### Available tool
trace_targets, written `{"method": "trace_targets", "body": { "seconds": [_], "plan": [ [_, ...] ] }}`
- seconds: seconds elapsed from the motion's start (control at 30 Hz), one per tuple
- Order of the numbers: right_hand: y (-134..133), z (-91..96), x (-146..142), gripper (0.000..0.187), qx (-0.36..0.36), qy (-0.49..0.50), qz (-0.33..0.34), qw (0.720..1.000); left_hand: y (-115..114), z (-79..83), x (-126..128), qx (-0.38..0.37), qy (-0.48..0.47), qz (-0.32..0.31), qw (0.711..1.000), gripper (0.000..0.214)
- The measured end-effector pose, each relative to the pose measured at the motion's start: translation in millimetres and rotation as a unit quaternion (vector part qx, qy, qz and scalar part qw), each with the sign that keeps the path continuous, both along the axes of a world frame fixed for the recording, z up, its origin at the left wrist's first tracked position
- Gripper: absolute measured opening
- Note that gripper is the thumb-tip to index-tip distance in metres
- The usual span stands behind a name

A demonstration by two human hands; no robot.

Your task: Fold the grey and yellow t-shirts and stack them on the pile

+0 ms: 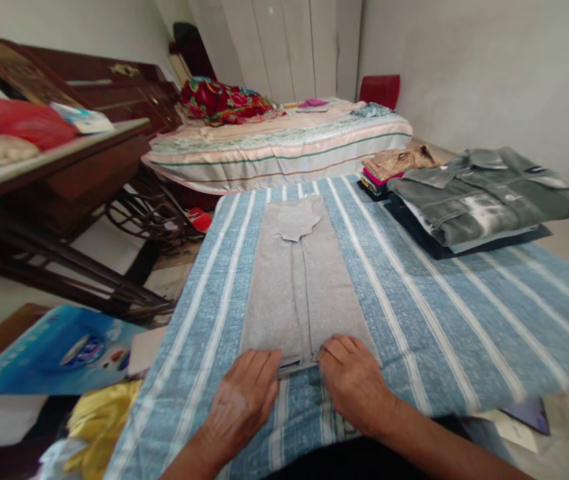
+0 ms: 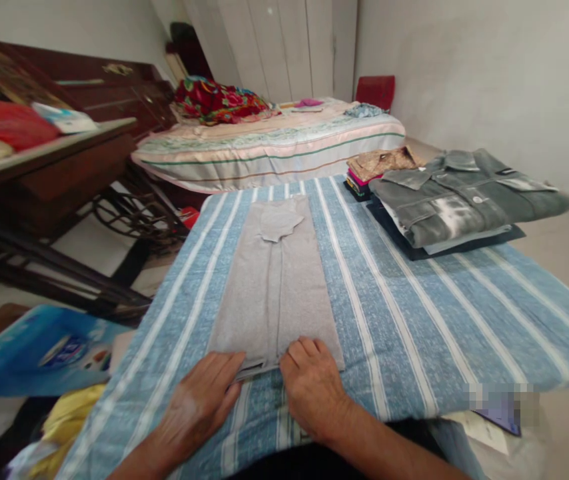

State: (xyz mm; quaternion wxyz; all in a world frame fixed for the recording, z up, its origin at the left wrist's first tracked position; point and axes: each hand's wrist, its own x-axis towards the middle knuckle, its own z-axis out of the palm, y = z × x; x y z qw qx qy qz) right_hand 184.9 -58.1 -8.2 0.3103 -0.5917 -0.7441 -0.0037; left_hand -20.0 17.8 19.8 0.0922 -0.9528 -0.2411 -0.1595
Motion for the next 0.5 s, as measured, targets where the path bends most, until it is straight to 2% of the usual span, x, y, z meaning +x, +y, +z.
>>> {"method": "trace_targets", "body": {
  "seconds": [0.27,0.5],
  "plan": [
    [-6.8,-14.9,0.8,0.024,0.035,-0.027,0.01,0.999,-0.4,0.9,3.7,-0.006,0.005,0.013,1.0,0.028],
    [-14.1,-20.8,5.5,0.031,0.078,-0.052,-0.022,0.995,-5.3,-0.6,5.8,0.012,0.009,0.019,1.0,0.027]
  ]
}}
